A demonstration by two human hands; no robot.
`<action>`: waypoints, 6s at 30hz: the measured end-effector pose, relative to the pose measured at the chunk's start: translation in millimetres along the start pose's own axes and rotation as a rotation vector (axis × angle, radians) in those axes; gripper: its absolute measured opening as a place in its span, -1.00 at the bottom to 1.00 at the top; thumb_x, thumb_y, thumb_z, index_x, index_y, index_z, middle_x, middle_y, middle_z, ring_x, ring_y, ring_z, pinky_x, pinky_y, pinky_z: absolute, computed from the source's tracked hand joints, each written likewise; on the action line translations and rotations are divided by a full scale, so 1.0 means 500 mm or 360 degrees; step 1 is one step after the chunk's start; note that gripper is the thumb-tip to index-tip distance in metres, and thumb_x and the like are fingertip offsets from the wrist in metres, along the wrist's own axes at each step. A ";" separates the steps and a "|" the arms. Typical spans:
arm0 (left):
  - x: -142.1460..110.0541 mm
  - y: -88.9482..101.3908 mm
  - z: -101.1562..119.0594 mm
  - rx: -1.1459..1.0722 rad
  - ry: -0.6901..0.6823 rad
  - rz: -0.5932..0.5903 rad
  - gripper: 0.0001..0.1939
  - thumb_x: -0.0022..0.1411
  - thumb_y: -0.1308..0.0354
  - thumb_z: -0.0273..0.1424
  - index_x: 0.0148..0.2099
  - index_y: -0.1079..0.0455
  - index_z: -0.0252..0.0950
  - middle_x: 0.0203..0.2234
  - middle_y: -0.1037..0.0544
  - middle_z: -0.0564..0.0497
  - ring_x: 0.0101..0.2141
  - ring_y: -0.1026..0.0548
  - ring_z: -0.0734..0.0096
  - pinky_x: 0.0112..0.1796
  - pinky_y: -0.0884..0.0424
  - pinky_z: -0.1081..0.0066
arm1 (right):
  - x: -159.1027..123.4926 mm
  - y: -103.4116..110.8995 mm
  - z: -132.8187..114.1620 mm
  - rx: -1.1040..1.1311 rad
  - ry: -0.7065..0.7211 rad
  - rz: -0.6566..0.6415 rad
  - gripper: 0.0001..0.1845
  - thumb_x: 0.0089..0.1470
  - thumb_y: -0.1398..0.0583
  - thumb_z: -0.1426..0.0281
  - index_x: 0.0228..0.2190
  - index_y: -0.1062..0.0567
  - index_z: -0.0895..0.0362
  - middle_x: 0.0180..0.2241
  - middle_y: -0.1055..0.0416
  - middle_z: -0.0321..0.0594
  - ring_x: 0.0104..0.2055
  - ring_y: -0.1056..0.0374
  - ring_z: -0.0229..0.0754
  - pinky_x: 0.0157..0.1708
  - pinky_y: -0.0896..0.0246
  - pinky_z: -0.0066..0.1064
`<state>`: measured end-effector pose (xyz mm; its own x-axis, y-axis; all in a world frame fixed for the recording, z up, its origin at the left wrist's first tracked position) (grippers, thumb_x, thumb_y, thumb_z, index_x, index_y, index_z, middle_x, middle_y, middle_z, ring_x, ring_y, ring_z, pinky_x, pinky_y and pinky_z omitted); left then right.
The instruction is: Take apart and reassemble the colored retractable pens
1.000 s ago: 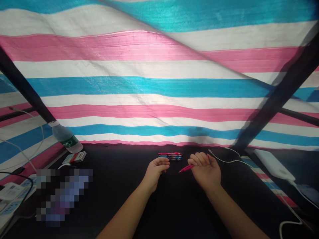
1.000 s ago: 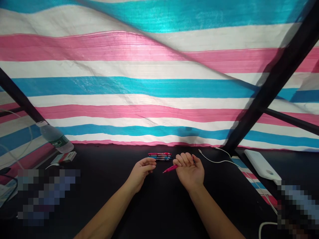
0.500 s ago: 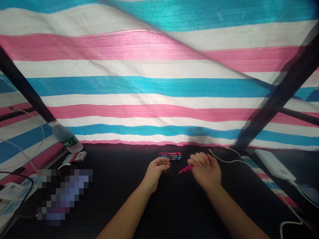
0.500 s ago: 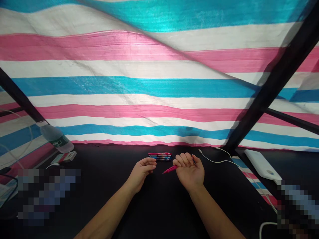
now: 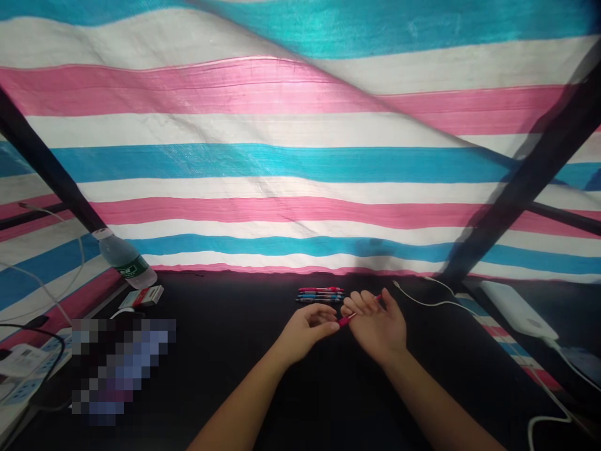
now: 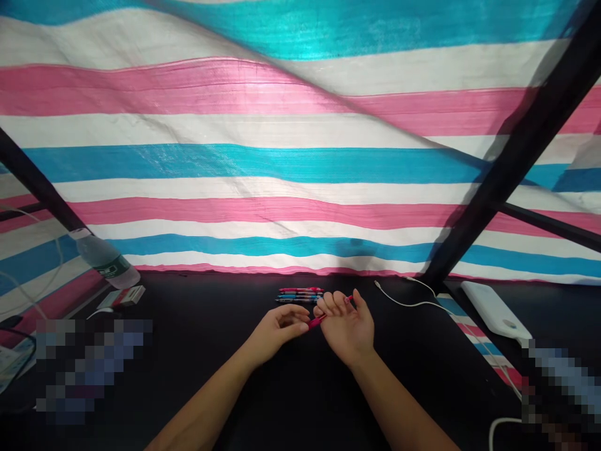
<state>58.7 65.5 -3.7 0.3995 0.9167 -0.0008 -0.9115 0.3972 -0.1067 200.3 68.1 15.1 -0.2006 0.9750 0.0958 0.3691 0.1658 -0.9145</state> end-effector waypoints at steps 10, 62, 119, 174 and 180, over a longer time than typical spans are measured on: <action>-0.048 0.004 0.006 0.1093 0.0221 -0.0741 -0.78 0.07 -0.44 -0.25 -0.22 -0.69 -0.20 -0.45 -0.65 0.06 -0.44 -0.52 0.39 -0.43 -0.32 0.48 | 0.027 0.049 -0.065 -0.0394 0.0111 -0.0001 -0.56 0.25 -0.17 -0.01 -0.49 -0.51 0.03 -0.34 -0.37 -0.18 -0.17 -0.34 -0.02 -0.08 -0.33 -0.19; -0.066 -0.069 0.026 0.1874 -0.0460 -0.0854 -0.92 0.16 -0.31 -0.39 -0.25 -0.59 -0.19 -0.33 -0.60 0.02 -0.36 -0.55 0.33 -0.36 -0.36 0.42 | 0.016 0.023 -0.053 -0.0538 0.0045 -0.0024 -0.54 0.26 -0.15 -0.02 -0.51 -0.44 0.03 -0.47 -0.20 -0.27 -0.43 -0.16 -0.11 -0.35 -0.18 -0.18; 0.014 0.114 0.021 0.1712 -0.0497 0.0288 -0.85 0.31 -0.19 -0.52 -0.14 -0.55 -0.20 -0.16 -0.52 -0.07 -0.08 -0.44 0.12 -0.04 -0.40 0.19 | 0.041 0.099 -0.022 -0.2508 0.0069 -0.0040 -0.78 0.19 -0.22 0.21 -0.35 -0.54 0.10 -0.39 -0.40 -0.24 -0.29 -0.34 -0.06 -0.24 -0.20 -0.27; 0.005 0.049 0.021 -0.0447 -0.0198 0.0245 -0.51 0.12 -0.46 -0.26 0.07 -0.55 -0.30 -0.09 -0.68 -0.21 -0.04 -0.62 0.03 0.01 -0.49 0.13 | -0.007 0.054 0.097 -0.1575 -0.0511 -0.0376 -0.58 0.28 -0.21 0.00 -0.25 -0.44 0.13 -0.49 -0.50 -0.30 -0.58 -0.34 -0.29 -0.53 -0.02 -0.45; 0.003 0.063 0.017 -0.0345 -0.0201 0.0405 -0.63 0.06 -0.49 -0.24 -0.13 -0.59 -0.33 -0.27 -0.70 -0.14 -0.19 -0.65 0.08 -0.05 -0.52 0.12 | -0.011 0.055 0.097 -0.1557 -0.0549 -0.0379 -0.59 0.25 -0.25 0.01 -0.24 -0.43 0.12 -0.47 -0.52 -0.29 -0.56 -0.38 -0.28 -0.51 -0.05 -0.44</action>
<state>29.9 79.7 1.6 0.1349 0.9886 0.0668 -0.9331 0.1494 -0.3272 167.3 60.1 -29.6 -0.5533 0.8326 -0.0260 0.8246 0.5431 -0.1585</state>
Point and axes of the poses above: each hand's wrist, its own x-axis towards the middle knuckle, its own y-axis out of the back of the hand, z = x × y, the point moved 8 cm from there along x, towards the middle knuckle
